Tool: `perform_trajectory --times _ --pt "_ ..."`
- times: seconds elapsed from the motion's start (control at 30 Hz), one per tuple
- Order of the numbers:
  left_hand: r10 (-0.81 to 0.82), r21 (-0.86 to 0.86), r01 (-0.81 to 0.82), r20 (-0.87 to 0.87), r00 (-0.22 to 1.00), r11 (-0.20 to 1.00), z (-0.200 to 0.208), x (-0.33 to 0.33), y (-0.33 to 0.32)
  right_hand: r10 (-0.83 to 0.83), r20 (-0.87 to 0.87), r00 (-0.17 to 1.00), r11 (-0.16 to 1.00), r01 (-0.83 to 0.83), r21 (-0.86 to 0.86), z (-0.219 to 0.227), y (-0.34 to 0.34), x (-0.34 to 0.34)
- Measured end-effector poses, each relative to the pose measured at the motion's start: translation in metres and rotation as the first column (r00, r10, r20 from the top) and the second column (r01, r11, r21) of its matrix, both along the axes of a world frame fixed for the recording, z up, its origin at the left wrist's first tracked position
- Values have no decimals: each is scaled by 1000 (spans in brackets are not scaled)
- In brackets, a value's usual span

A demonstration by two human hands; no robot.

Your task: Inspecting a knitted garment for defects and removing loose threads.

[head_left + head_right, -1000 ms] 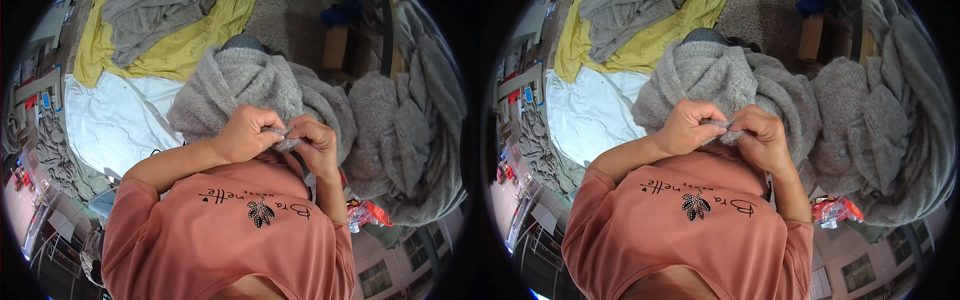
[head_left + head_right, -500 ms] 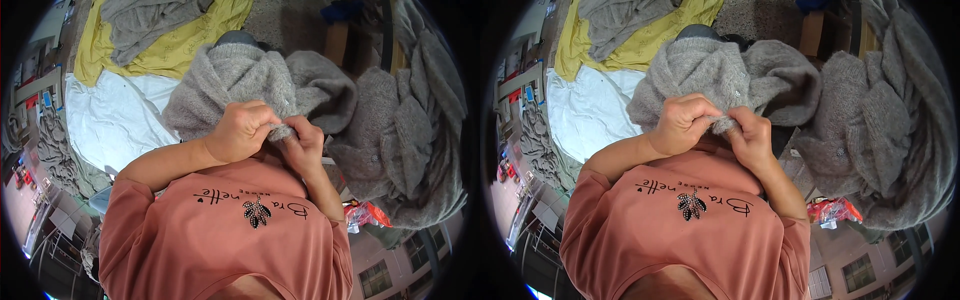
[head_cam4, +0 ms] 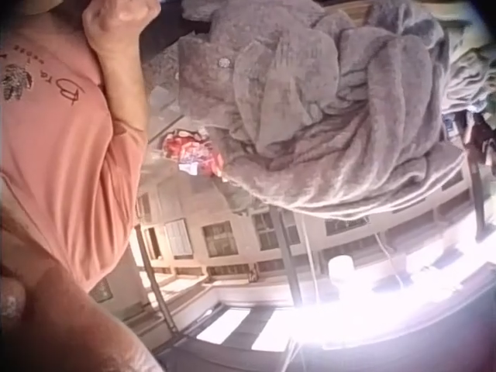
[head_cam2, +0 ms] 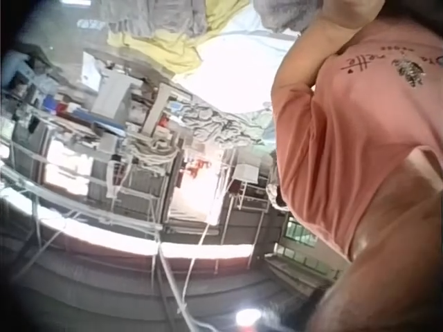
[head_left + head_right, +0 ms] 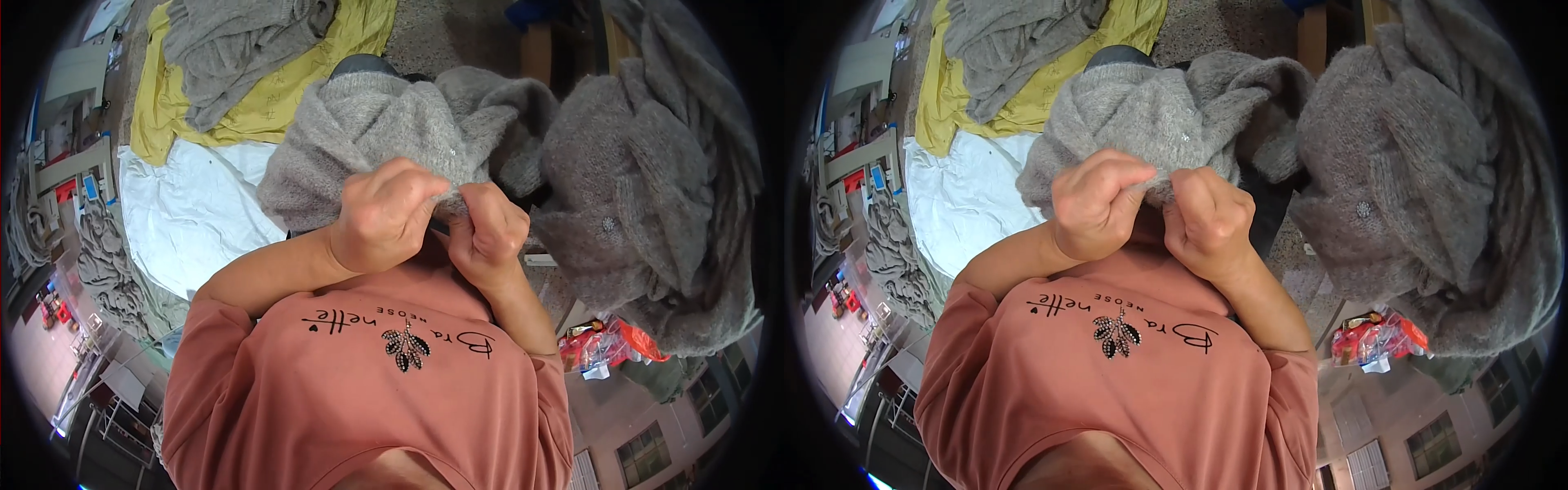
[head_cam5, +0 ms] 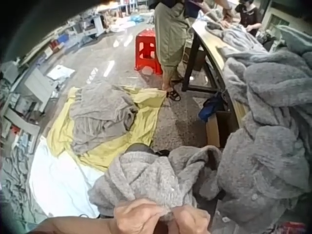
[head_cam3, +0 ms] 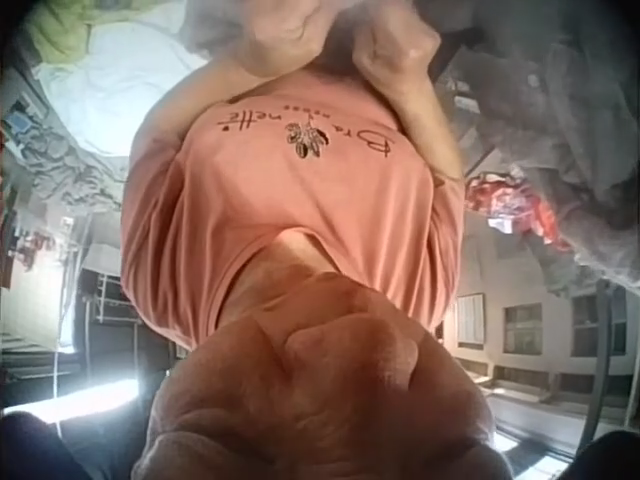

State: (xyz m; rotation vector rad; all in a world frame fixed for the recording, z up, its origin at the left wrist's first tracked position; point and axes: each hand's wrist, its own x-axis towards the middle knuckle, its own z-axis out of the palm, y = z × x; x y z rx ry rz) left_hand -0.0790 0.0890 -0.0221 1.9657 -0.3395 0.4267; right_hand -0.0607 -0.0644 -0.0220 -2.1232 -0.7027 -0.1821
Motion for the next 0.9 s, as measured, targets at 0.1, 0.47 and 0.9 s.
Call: perform_trajectory --times 0.1,0.47,0.9 --pt "-13 78 3 126 992 997 1 -3 -4 12 -3 1000 999 -11 40 1 -1 -1" --pt "-12 104 -5 159 987 995 0 -6 -6 9 55 998 998 -13 60 2 -7 2" --pt "-123 247 28 380 917 969 13 -17 1 99 87 991 983 -111 146 14 -4 -4"
